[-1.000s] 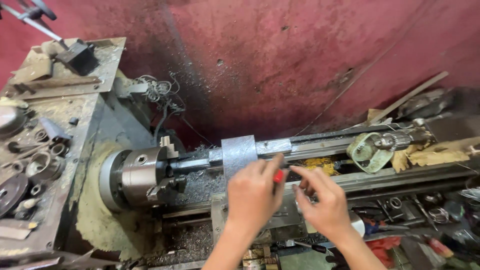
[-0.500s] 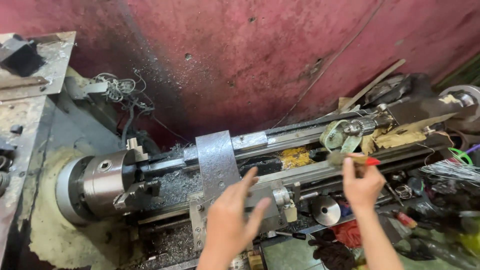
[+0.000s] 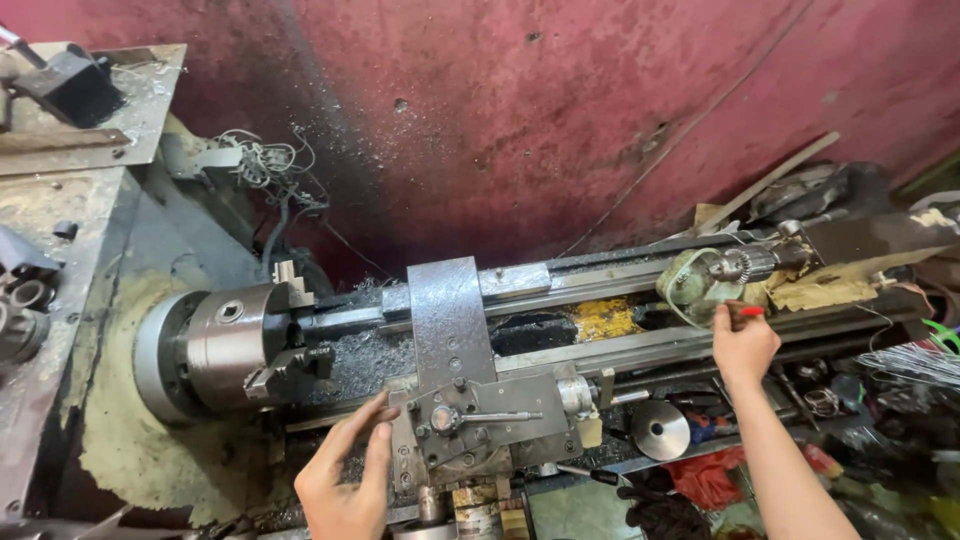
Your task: Operating a manual lathe by clearing metal shavings with a brush and adjusting the carriage using handwheels
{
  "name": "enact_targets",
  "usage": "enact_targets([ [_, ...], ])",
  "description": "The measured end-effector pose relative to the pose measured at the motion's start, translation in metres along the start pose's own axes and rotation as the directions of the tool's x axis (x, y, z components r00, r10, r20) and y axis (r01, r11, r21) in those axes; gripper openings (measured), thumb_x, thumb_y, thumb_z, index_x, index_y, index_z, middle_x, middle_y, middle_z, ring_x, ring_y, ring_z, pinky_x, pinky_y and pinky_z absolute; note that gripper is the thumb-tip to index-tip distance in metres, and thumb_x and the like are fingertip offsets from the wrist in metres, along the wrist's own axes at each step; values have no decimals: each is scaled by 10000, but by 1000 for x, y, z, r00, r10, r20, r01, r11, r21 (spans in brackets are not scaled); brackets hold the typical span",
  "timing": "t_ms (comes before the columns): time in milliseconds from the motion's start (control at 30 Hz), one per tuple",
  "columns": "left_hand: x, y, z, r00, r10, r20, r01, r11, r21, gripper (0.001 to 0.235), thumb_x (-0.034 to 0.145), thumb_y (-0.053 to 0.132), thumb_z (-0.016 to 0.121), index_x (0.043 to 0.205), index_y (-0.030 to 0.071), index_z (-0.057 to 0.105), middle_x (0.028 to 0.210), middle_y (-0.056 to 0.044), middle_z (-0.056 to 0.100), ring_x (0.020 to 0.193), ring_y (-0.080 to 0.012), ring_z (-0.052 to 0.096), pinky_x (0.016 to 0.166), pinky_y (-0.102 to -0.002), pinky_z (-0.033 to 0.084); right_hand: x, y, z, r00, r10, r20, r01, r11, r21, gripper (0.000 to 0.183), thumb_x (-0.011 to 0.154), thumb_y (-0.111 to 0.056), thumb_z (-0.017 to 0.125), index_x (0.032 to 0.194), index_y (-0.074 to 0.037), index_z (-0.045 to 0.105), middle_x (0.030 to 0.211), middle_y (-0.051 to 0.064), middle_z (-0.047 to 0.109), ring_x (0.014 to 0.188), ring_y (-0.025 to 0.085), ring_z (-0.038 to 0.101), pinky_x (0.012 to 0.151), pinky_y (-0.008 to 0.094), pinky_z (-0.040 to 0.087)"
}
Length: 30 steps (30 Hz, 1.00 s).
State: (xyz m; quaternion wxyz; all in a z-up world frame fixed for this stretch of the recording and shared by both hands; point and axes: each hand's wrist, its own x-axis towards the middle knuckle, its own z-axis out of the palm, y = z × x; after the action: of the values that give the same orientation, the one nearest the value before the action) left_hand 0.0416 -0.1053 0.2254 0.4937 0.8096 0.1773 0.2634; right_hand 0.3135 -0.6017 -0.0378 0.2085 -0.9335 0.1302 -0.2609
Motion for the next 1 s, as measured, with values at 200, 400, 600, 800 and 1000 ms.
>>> enact_targets([
  [200, -3, -21, -4, 998, 20, -56, -21, 999, -28, 181, 919, 98, 657, 1019, 30, 792, 941, -68, 816, 911, -124, 758, 894, -247, 565, -2, 10, 15, 1000, -3, 5, 3, 1000, -6, 439, 1046, -429, 717, 875, -27, 764, 800, 192, 740, 838, 456, 711, 842, 504, 502],
  [400, -7, -23, -5, 991, -129, -42, 127, 991, -37, 257, 912, 158, 657, 1124, 83, 780, 923, -61, 841, 927, -90, 755, 913, -241, 556, -6, 12, 14, 998, 49, 31, -49, 999, 22, 451, 1028, -429, 754, 917, 8, 762, 857, 234, 746, 887, 482, 705, 855, 509, 504],
  [600, -12, -27, -5, 990, -139, -23, 138, 990, -22, 272, 904, 199, 667, 1127, 96, 783, 914, -61, 850, 915, -96, 775, 894, -246, 580, -13, -20, -24, 996, -21, -91, 46, 956, 290, 128, 1040, -149, 745, 1106, -48, 788, 1028, 93, 770, 968, 264, 724, 943, 368, 506],
  [800, -14, -26, -2, 986, -168, -17, 168, 985, -27, 266, 908, 203, 665, 1120, 98, 786, 915, -61, 849, 902, -102, 783, 870, -247, 582, -17, -42, -31, 993, 103, -62, -65, 892, 447, 172, 1039, -29, 722, 1208, -5, 745, 1073, 134, 753, 832, 225, 714, 635, 321, 630],
  [1000, -16, -30, -1, 989, -149, -25, 148, 989, -30, 252, 913, 186, 657, 1112, 103, 788, 900, -53, 847, 888, -87, 773, 854, -237, 580, -19, -43, -6, 934, 345, -95, -260, 838, 479, 164, 1011, -104, 770, 1165, -50, 765, 927, 120, 751, 691, 199, 696, 553, 294, 642],
])
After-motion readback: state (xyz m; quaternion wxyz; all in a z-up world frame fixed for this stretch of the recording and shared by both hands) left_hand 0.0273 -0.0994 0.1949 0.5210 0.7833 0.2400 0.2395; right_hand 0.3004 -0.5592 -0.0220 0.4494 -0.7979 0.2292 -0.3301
